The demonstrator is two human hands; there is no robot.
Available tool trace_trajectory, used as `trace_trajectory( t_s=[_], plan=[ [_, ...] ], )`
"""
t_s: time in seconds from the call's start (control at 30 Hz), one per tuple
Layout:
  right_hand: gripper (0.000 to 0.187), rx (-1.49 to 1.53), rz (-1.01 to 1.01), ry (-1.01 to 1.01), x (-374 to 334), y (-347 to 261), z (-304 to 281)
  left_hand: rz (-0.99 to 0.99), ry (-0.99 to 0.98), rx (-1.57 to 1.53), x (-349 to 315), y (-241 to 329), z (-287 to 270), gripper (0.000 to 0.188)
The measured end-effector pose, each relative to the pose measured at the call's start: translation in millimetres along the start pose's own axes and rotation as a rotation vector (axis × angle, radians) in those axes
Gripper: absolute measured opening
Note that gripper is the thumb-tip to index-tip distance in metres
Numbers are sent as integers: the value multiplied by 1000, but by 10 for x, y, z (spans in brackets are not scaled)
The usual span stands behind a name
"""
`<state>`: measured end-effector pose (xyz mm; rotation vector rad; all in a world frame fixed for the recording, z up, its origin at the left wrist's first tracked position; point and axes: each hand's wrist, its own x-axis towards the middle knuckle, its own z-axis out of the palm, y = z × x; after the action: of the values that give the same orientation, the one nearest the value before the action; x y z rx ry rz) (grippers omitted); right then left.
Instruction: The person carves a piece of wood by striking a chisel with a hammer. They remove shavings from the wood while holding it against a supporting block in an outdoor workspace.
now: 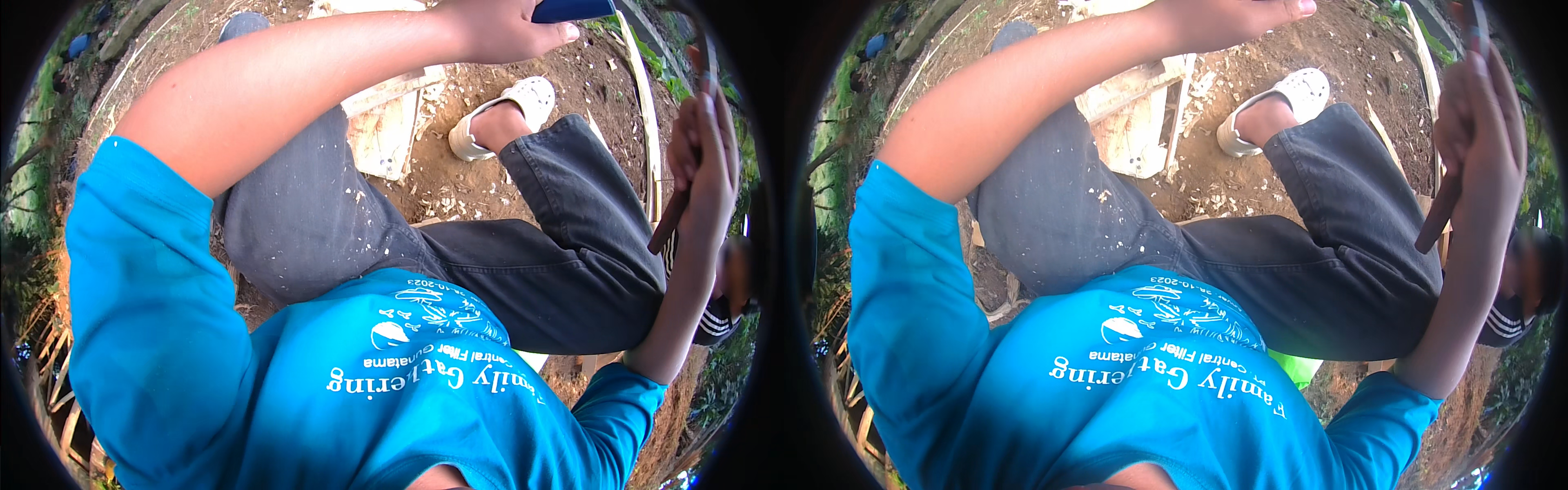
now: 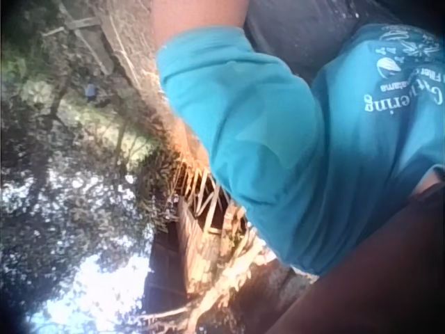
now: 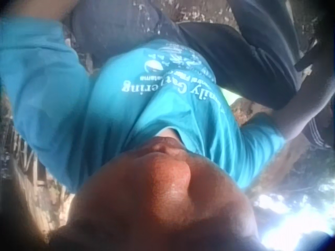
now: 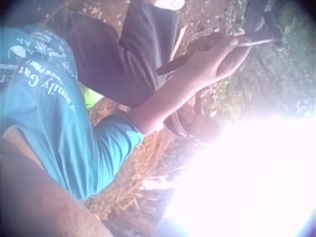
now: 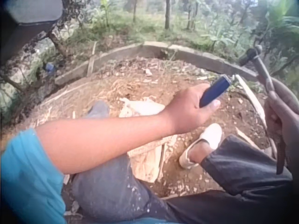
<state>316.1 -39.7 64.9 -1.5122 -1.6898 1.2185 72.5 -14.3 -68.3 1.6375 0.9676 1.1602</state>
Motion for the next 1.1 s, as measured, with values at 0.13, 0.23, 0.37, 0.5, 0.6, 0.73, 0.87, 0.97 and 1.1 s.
trace_trajectory(
  t_s=[0.13, 0.23, 0.37, 0.5, 0.6, 0.73, 0.87, 0.97, 1.1],
  plan=[
    [46, -33, 53, -85, 33, 121, 209, -34, 6, 61, -55, -31, -81, 24],
    [46, -27, 16, -4, 51, 41, 2, -99, -19, 39, -24, -17, -11, 24],
    [46, -120, 85, -115, 47, 168, 56, -58, 31, 78, -67, -61, 2, 24],
    [48, 3, 58, 10, 43, -25, 76, -53, 1, 109, 27, -34, 16, 25],
    [47, 190, 97, -71, 97, 192, -306, -42, -2, 65, 29, -15, 89, 26],
    [46, 1, 149, -28, 74, 111, 266, -52, 49, 144, -35, -82, -36, 26],
    [45, 105, 92, -15, 94, 174, -184, -79, 0, 83, 31, -29, 105, 25],
    [43, -29, 216, -20, 41, 142, 305, -79, 13, 143, 21, -95, -1, 26],
    [40, 189, 63, -83, 178, 218, 35, -55, 38, 154, -4, -162, 4, 26]
  ],
)
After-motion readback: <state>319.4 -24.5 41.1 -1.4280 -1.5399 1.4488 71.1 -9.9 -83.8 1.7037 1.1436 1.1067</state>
